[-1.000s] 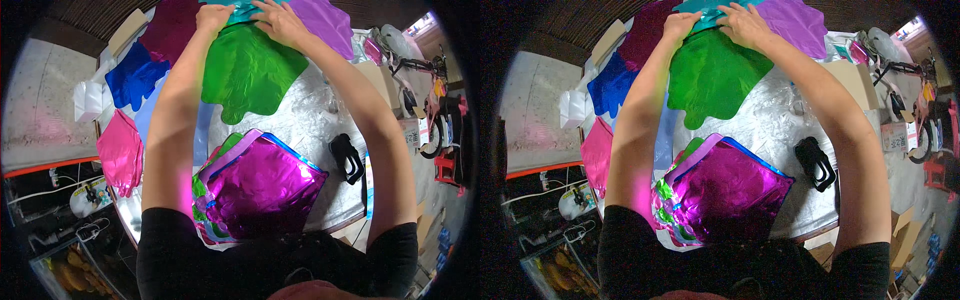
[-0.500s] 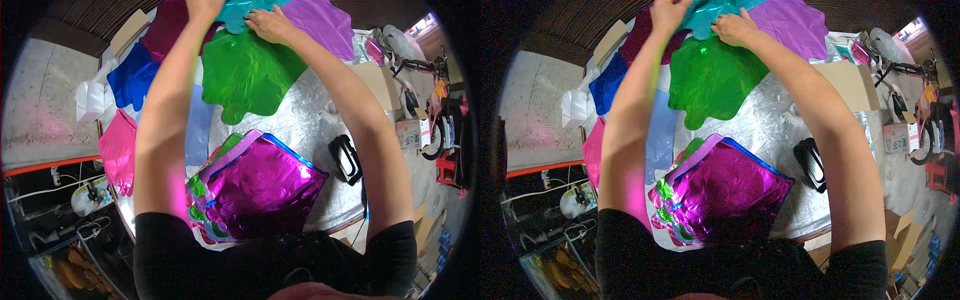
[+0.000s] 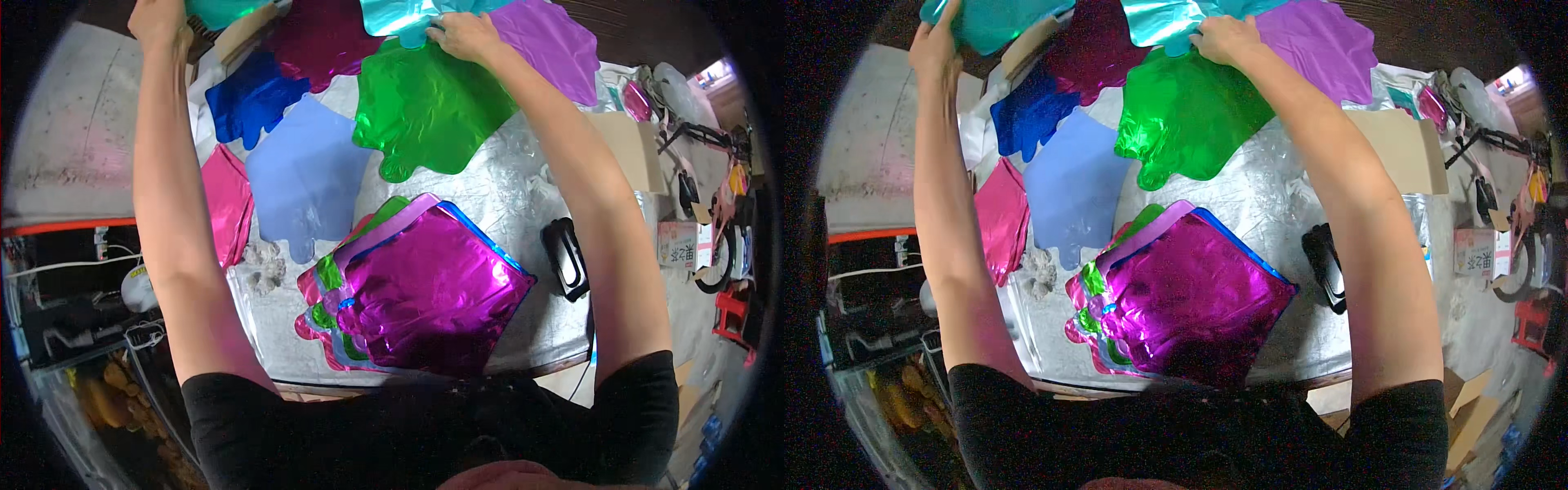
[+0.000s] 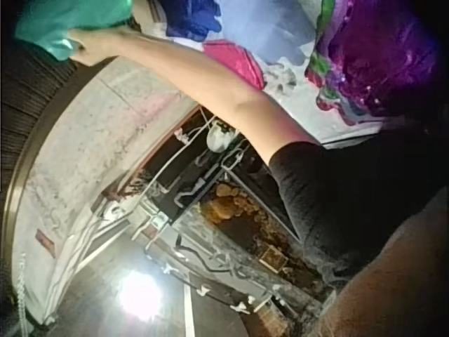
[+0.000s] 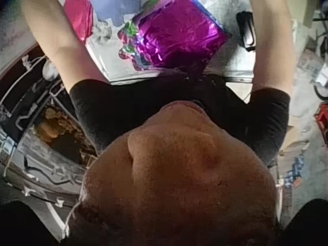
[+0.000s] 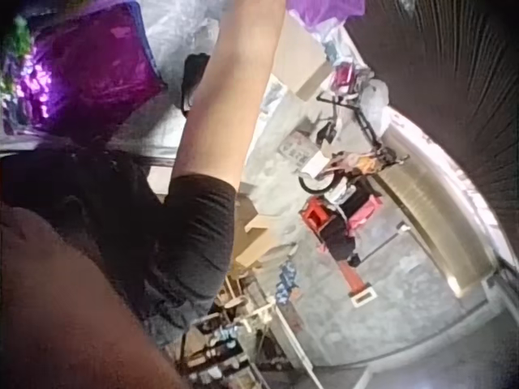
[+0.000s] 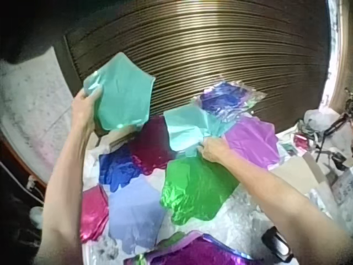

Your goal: Folding various colored plastic sheets and placing them into small clear plastic bags.

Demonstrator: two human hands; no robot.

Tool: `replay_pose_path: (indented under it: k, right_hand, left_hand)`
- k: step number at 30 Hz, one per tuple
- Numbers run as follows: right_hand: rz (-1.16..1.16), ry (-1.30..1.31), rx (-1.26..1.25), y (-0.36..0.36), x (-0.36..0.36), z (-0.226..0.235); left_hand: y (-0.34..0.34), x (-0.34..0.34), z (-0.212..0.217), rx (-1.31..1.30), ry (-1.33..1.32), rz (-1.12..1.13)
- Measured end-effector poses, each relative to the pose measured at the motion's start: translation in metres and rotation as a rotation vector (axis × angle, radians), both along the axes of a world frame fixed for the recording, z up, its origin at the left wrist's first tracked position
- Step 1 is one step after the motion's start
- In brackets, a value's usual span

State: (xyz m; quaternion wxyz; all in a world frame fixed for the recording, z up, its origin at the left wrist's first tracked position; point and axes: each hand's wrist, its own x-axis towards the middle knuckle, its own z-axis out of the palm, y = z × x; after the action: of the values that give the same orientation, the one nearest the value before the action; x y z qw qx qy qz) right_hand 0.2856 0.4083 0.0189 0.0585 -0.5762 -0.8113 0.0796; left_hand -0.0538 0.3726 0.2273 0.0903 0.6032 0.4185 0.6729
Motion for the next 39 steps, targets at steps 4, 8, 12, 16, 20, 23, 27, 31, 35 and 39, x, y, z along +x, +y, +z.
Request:
replay_pose_path:
  k: [4, 8, 12, 16, 20, 23, 27, 31, 35, 39]
  right_hand:
    - [0.069, 0.02, 0.015, -0.004, -0.002, 0.003]
    - [0.147, 0.334, 0.086, 0.003, 0.036, 0.003]
    - [0.069, 1.102, -0.529, -0.128, 0.015, 0.112]
    - [-0.102, 1.581, -1.071, -0.229, 0.046, 0.146]
    - [-0.408, 1.649, -0.914, -0.306, 0.043, 0.144]
    - [-0.278, 1.579, -0.782, -0.34, 0.047, 0.113]
    - [-0.237, 1.282, -0.63, -0.365, 0.06, 0.067]
    - [-0.32, 1.103, -0.541, -0.376, 0.066, 0.042]
    - [-0.398, 1.095, -0.561, -0.393, 0.065, 0.037]
    - [-0.427, 1.151, -0.58, -0.404, 0.066, 0.029]
  left_hand:
    - [-0.063, 0.002, -0.013, -0.347, 0.11, 0.131]
    - [-0.093, 0.027, -0.055, -0.241, 0.407, -0.158]
    - [-0.197, 0.045, -0.058, -0.076, 0.795, -0.216]
    - [-0.202, 0.102, -0.096, 0.767, 0.305, -0.663]
    - [-0.31, 0.094, -0.069, 0.333, 1.26, -0.365]
    - [-0.341, 0.095, -0.092, 0.37, 1.232, -0.422]
    - [-0.371, 0.09, -0.109, 0.266, 1.137, -0.481]
    - [-0.379, 0.033, -0.144, 0.002, 0.766, -0.423]
    - [-0.413, -0.023, -0.173, -0.325, 0.513, -0.148]
    - [-0.441, -0.025, -0.199, -0.456, 0.278, -0.136]
